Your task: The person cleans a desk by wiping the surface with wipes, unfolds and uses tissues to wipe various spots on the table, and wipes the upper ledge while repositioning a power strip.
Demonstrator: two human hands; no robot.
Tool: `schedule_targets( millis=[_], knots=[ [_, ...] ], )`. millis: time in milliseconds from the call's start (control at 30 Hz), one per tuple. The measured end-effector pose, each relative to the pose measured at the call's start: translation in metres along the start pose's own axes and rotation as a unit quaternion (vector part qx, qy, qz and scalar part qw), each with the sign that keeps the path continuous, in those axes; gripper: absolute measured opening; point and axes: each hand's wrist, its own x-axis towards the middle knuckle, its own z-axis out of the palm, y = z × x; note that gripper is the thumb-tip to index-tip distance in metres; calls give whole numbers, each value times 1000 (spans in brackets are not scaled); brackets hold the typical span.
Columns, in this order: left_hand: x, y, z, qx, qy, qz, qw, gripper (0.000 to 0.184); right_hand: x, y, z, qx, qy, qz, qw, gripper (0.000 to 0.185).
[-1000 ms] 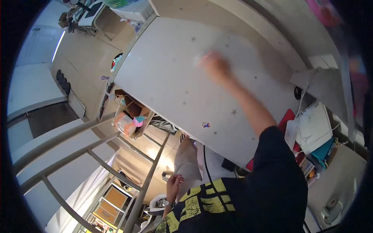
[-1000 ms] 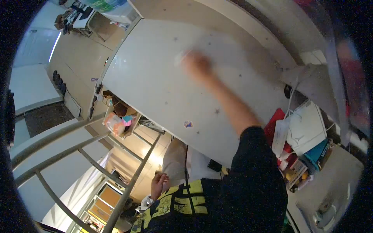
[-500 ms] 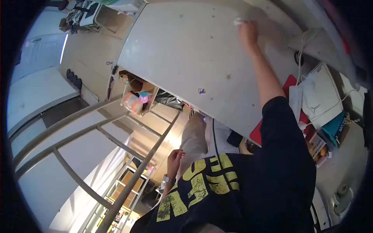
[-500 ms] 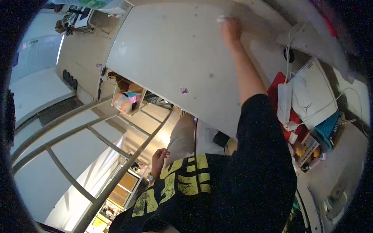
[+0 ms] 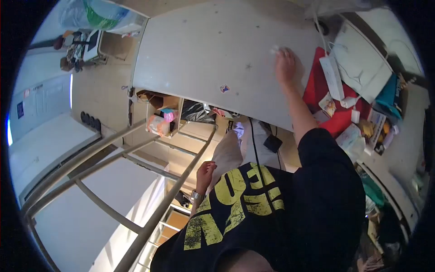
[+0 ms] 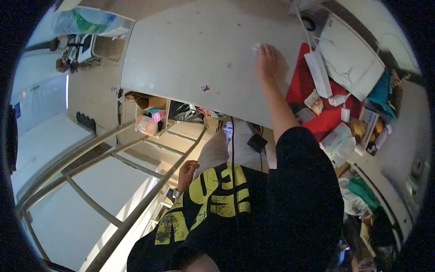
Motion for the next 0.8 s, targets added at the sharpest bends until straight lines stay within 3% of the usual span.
schedule_targets(
  millis=[67, 100, 167, 267, 333, 367, 467, 533, 633, 667, 767, 800],
  knots=[
    [1, -3, -10, 34, -4, 4, 999, 21, -51, 5, -3, -80, 25, -40, 996, 24],
    [2, -5, -14, 36, -11, 10, 999, 21, -92, -21, -6, -215, -25, -85, 973, 31],
    [4, -6, -19, 26, -10, 13, 1000, 20, -156, -84, -18, -91, -130, -77, 984, 29],
    [6, 11, -28, 71, -33, 28, 997, 20, -130, -56, -31, -149, -87, -147, 974, 31],
    [4, 24, -37, 100, -49, 60, 992, 23, -85, -22, -38, -168, 17, -34, 985, 32],
    [9, 18, -42, 115, -50, 74, 989, 24, -71, -9, -42, -184, 83, -41, 979, 31],
    [17, -6, -43, 116, -55, 76, 989, 27, -105, -101, -56, -131, -60, 69, 987, 29],
    [18, -11, -39, 145, -82, 79, 983, 28, -179, -69, 43, -75, -1, -34, 997, 30],
    [16, -2, -30, 93, -153, 104, 978, 24, -189, -101, 19, -116, -66, -133, 982, 32],
    [16, -4, -29, 78, -177, 115, 974, 23, -183, -103, 9, -157, -72, -103, 980, 31],
    [21, 6, -30, 227, -129, 139, 955, 23, -155, -92, -20, -221, -75, -20, 972, 28],
    [22, 3, -30, 202, -123, 127, 963, 24, -156, -86, -22, -219, -42, -58, 973, 24]
  ],
)
